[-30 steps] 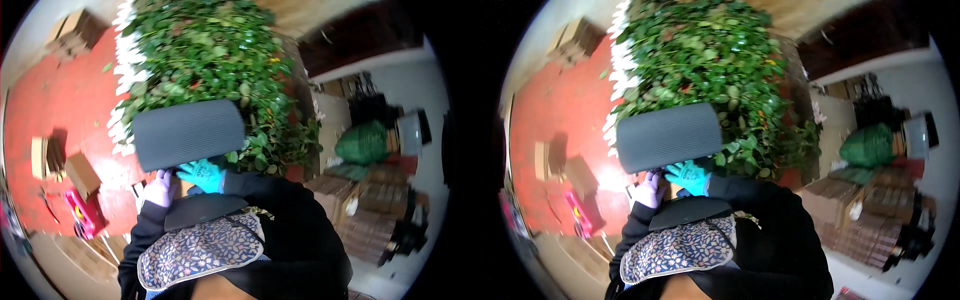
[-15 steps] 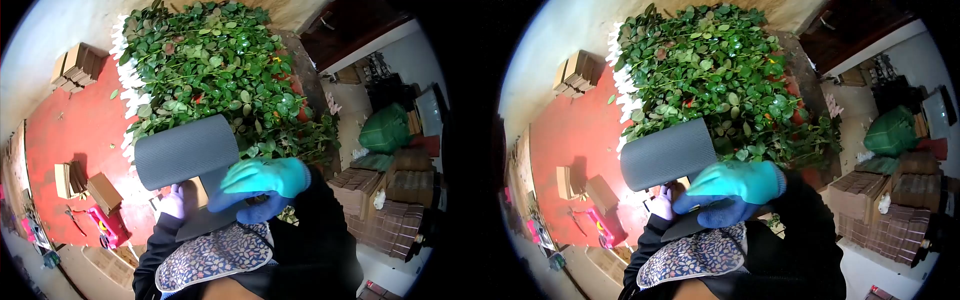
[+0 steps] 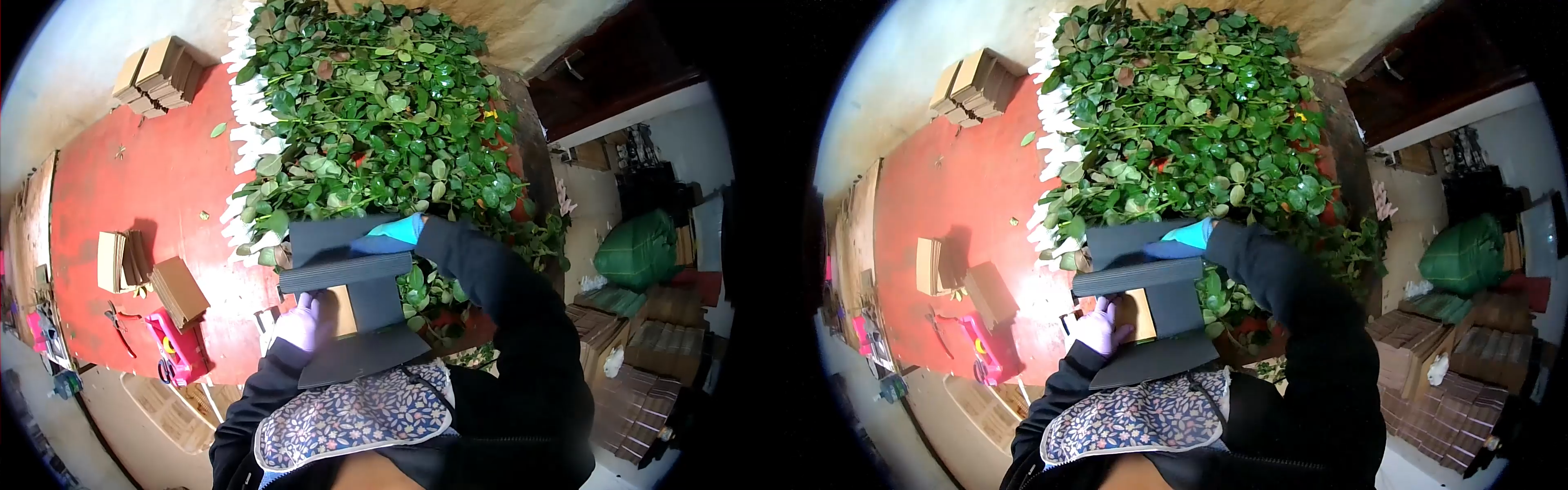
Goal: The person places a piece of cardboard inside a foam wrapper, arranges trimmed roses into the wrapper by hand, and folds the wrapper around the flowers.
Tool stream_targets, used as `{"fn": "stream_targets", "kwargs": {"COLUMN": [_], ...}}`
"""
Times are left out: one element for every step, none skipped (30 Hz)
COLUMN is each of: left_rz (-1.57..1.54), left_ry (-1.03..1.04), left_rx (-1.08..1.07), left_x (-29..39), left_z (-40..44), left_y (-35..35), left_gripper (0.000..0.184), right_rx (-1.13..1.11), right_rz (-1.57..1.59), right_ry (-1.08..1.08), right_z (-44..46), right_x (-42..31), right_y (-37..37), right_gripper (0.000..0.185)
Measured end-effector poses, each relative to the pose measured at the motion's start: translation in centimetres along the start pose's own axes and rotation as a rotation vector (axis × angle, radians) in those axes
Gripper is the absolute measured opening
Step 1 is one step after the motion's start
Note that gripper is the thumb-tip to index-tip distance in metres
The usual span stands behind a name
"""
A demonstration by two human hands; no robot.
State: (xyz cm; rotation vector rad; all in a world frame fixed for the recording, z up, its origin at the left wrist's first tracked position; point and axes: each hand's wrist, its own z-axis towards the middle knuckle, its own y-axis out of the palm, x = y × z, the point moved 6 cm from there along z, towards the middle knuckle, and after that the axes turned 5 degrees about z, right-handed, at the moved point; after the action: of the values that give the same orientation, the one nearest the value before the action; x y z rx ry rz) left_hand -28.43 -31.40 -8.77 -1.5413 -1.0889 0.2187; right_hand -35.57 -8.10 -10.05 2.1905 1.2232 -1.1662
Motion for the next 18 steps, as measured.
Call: {"fn": "stream_targets", "kwargs": {"left_rz": [0.04,0.039,0.049,0.056,0.09,0.082,0.077,0.076,0.076,0.08,0.084,0.084,0.078,0.069,0.042,0.034,0.049,0.066], "left_ry": [-0.001,-0.007,-0.01,-0.008,-0.013,-0.017,-0.013,-0.008,-0.01,-0.013,-0.019,-0.026,-0.022,-0.018,-0.008,-0.014,-0.028,-0.039], "left_rx": [0.007,0.008,-0.007,-0.026,-0.028,-0.032,-0.028,-0.022,-0.024,-0.031,-0.038,-0.036,-0.037,-0.037,-0.02,-0.023,-0.043,-0.061], "left_x": [0.3,0.5,0.6,0.7,0.7,0.8,0.9,0.9,0.9,0.9,0.8,0.7,0.8,0.9,1.0,1.0,1.0,1.0], "left_z": [0.0,0.1,0.2,0.3,0.3,0.2,0.3,0.4,0.3,0.3,0.3,0.4,0.5,0.5,0.5,0.5,0.5,0.5], "left_y": [-0.3,-0.6,-0.7,-0.4,-0.3,-0.3,-0.5,-0.6,-0.6,-0.5,-0.5,-0.6,-0.6,-0.6,-0.8,-0.8,-0.8,-0.7], "left_gripper": [0.063,0.063,0.062,0.061,0.06,0.06,0.06,0.061,0.061,0.06,0.06,0.06,0.06,0.059,0.058,0.058,0.058,0.058], "right_rx": [0.047,0.065,0.073,0.062,0.051,0.035,0.019,0.004,-0.009,-0.02,-0.015,0.005,0.065,0.143,0.202,0.263,0.418,0.571], "right_rz": [-0.001,-0.007,-0.017,-0.015,-0.008,-0.007,-0.005,-0.005,-0.005,-0.006,-0.014,-0.021,-0.03,0.105,0.241,0.381,0.15,-0.085], "right_ry": [0.072,0.082,0.063,0.035,0.014,-0.004,-0.02,-0.04,-0.058,-0.087,-0.137,-0.197,-0.236,-0.242,-0.338,-0.431,-0.315,-0.197], "right_z": [0.1,0.3,0.5,0.8,1.2,1.5,1.8,2.2,2.5,2.8,2.5,1.7,0.5,-0.8,-0.9,-1.2,-2.4,-3.9], "right_x": [0.3,0.5,0.6,0.8,0.9,1.1,1.2,1.1,1.1,1.0,0.0,-2.0,-4.5,-6.5,-6.2,-5.6,-6.5,-7.6], "right_y": [-0.2,-0.3,-0.3,-0.1,0.0,0.2,0.3,0.4,0.6,0.6,0.4,0.0,-0.7,-1.4,-2.4,-3.8,-5.5,-7.4], "right_gripper": [0.045,0.045,0.046,0.046,0.046,0.046,0.046,0.046,0.047,0.047,0.047,0.047,0.043,0.038,0.035,0.033,0.031,0.03]}}
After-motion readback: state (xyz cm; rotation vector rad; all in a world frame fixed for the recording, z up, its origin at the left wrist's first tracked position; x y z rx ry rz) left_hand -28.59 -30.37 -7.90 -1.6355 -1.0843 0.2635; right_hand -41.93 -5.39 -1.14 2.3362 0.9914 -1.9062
